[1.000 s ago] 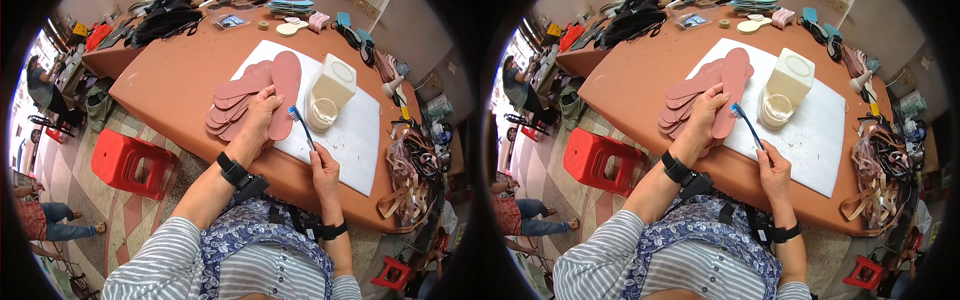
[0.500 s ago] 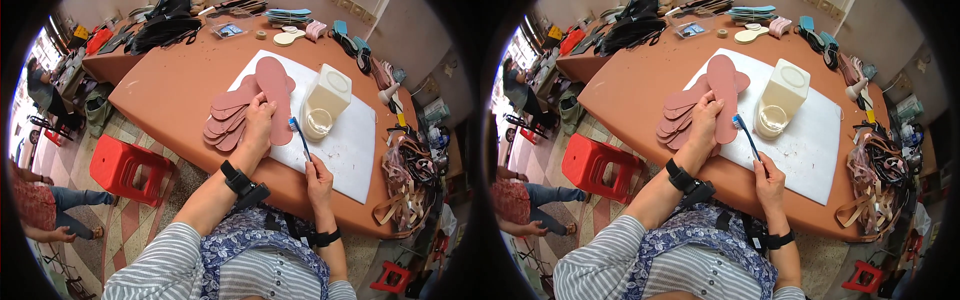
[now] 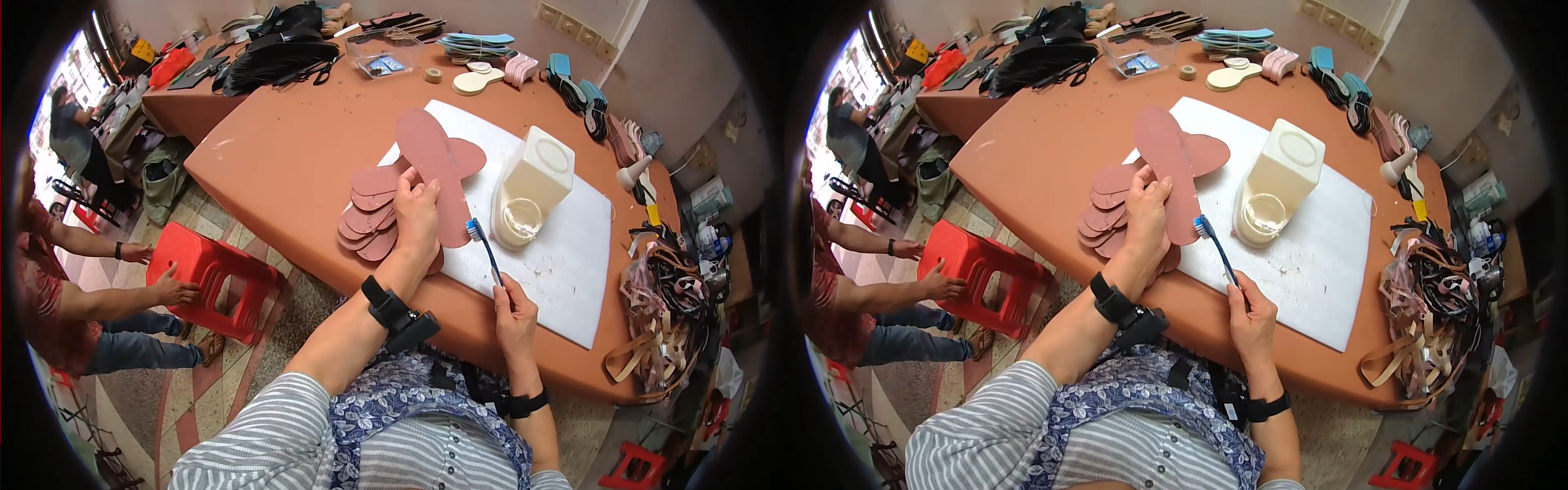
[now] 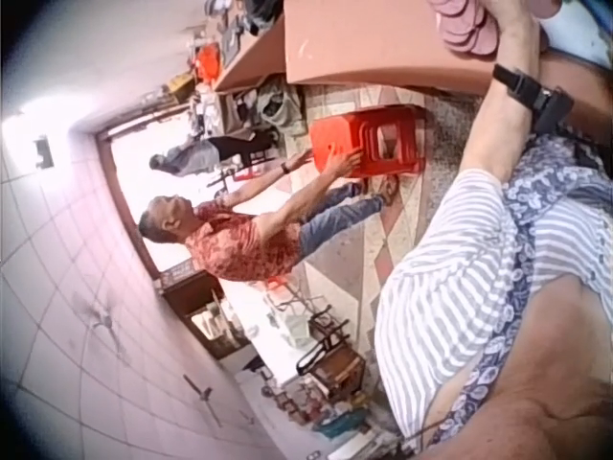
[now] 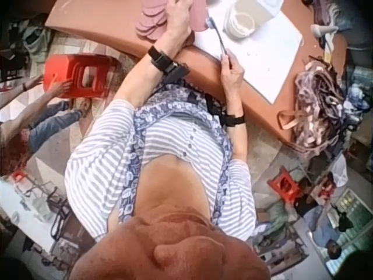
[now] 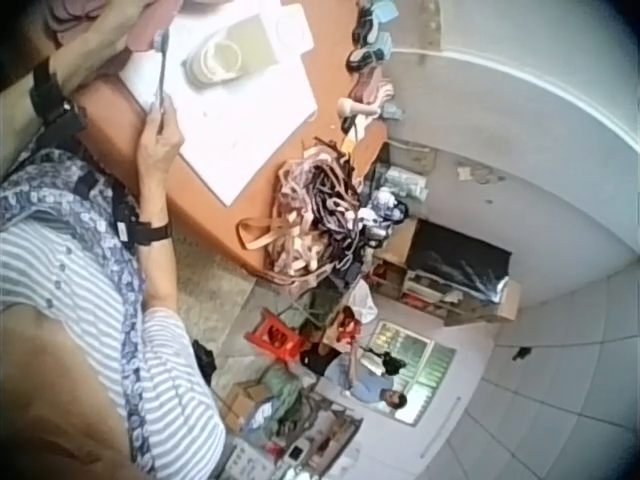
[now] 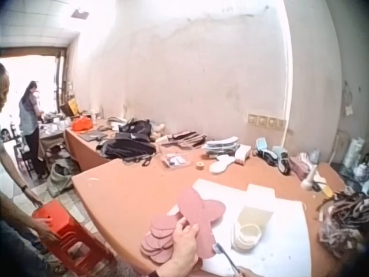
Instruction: The recorder applies adhesive to a stack of shoe insoles using a small brush and a container of glue.
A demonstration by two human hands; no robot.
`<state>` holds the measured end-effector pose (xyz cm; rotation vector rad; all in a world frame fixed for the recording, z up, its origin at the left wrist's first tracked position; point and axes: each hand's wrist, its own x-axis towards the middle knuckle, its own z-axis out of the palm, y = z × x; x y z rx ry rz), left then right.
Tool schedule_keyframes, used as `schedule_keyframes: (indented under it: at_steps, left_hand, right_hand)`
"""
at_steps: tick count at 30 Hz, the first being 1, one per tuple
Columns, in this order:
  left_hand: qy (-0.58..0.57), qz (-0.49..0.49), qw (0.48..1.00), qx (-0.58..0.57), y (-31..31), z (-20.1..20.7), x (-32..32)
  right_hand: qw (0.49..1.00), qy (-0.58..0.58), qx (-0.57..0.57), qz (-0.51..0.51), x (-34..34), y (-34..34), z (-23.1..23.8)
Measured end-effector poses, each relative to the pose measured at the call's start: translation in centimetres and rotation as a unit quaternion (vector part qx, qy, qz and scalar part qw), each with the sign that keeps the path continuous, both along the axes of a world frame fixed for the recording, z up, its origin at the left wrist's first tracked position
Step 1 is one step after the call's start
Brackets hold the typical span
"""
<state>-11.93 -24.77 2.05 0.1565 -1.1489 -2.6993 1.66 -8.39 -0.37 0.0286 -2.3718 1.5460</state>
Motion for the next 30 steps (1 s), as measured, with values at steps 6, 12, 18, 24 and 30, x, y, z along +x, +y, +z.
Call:
schedule_keyframes:
  at_steps: [6,12,18,24,30]
  left_hand:
    - [-0.024,-0.025,0.998,0.051,-0.5,1.5,1.5]
    - [0.000,-0.126,0.991,0.049,1.1,2.5,4.6]
    - [-0.014,-0.218,0.974,0.058,1.2,2.0,6.5]
    - [0.000,-0.248,0.968,0.031,0.8,2.1,6.9]
    - [-0.004,-0.258,0.965,0.041,0.4,2.0,7.1]
  right_hand:
    - [0.991,-0.046,-0.123,0.003,0.4,0.4,0.7]
    - [0.959,-0.091,-0.268,0.002,0.0,-0.2,3.8]
    - [0.936,-0.075,-0.342,-0.027,0.4,-0.9,4.1]
    - [0.930,-0.079,-0.358,-0.027,0.6,-0.2,4.4]
    - [0.924,-0.093,-0.370,-0.029,0.9,0.0,4.8]
